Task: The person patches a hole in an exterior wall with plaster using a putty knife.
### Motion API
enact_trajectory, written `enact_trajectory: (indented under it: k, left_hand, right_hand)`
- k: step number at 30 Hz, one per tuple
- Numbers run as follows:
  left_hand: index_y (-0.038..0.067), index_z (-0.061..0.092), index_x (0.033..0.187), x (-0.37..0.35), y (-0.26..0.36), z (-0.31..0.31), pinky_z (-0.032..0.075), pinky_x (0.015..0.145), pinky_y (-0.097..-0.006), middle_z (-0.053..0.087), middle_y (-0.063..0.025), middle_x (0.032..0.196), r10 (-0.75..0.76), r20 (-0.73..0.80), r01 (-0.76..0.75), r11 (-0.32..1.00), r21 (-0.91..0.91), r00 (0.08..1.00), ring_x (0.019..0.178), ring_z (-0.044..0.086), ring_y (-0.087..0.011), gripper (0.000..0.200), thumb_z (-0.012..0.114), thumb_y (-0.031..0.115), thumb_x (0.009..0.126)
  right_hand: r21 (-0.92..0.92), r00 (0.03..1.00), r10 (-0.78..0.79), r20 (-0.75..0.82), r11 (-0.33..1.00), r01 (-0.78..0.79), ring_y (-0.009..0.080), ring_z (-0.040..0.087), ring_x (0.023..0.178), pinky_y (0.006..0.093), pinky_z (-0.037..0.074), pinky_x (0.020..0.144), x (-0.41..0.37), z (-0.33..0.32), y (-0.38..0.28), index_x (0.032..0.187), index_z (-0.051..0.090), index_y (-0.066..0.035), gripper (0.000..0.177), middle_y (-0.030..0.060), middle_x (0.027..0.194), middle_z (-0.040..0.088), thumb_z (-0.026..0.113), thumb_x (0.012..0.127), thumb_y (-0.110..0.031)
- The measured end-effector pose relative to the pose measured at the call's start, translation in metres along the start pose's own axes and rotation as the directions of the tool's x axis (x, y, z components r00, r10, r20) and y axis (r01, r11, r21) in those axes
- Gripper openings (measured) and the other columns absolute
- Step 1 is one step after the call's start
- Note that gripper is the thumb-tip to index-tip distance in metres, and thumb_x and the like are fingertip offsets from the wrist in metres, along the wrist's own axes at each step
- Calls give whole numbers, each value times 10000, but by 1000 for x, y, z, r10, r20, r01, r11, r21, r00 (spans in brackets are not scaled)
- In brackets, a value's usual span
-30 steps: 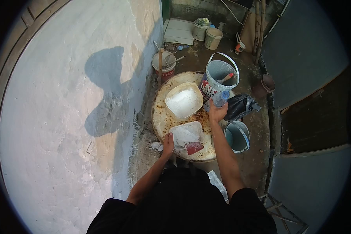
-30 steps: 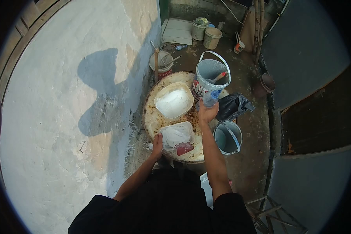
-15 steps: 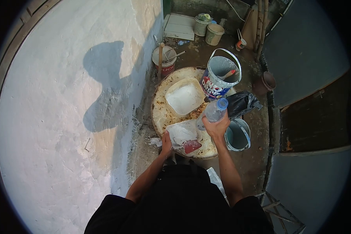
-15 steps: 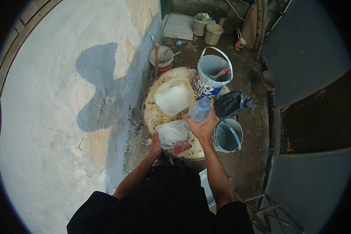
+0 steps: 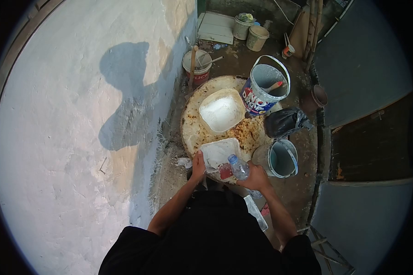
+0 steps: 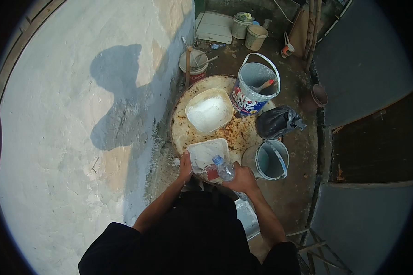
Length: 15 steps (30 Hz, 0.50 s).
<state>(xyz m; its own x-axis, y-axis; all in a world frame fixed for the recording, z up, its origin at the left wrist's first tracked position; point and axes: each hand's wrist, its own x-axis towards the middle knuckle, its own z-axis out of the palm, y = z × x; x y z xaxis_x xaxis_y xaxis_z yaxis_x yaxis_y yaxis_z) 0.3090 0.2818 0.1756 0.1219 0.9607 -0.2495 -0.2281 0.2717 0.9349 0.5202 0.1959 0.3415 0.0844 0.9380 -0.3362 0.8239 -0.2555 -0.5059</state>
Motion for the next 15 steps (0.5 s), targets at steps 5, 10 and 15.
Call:
enact_trajectory:
  k: [5,10,15]
  left_hand:
    - [-5,558,978,2,-8,0,421,768,-269,552,-21,862,-33,33,36,996,-87,999,809,469,-93,417,341,342,1059]
    - [-21,577,1016,-1,-2,5,436,790,-262,593,-36,909,-113,50,121,971,-208,992,836,515,-95,437,336,341,1059]
    - [-35,583,1075,-3,4,8,452,821,-268,625,-60,972,-76,37,81,980,-183,996,884,558,-112,455,319,336,1062]
  right_hand:
    - [-30,999,15,35,999,-14,454,648,869,485,516,826,3,4,2,1006,577,72,659,283,870,663,797,563,-364]
    - [-72,997,41,71,997,-36,445,649,898,481,515,840,4,-1,-3,1033,578,68,679,285,913,664,798,561,-368]
    - [-86,992,85,98,993,-77,442,639,925,468,511,862,5,-3,-4,1038,595,67,704,288,941,660,806,539,-383]
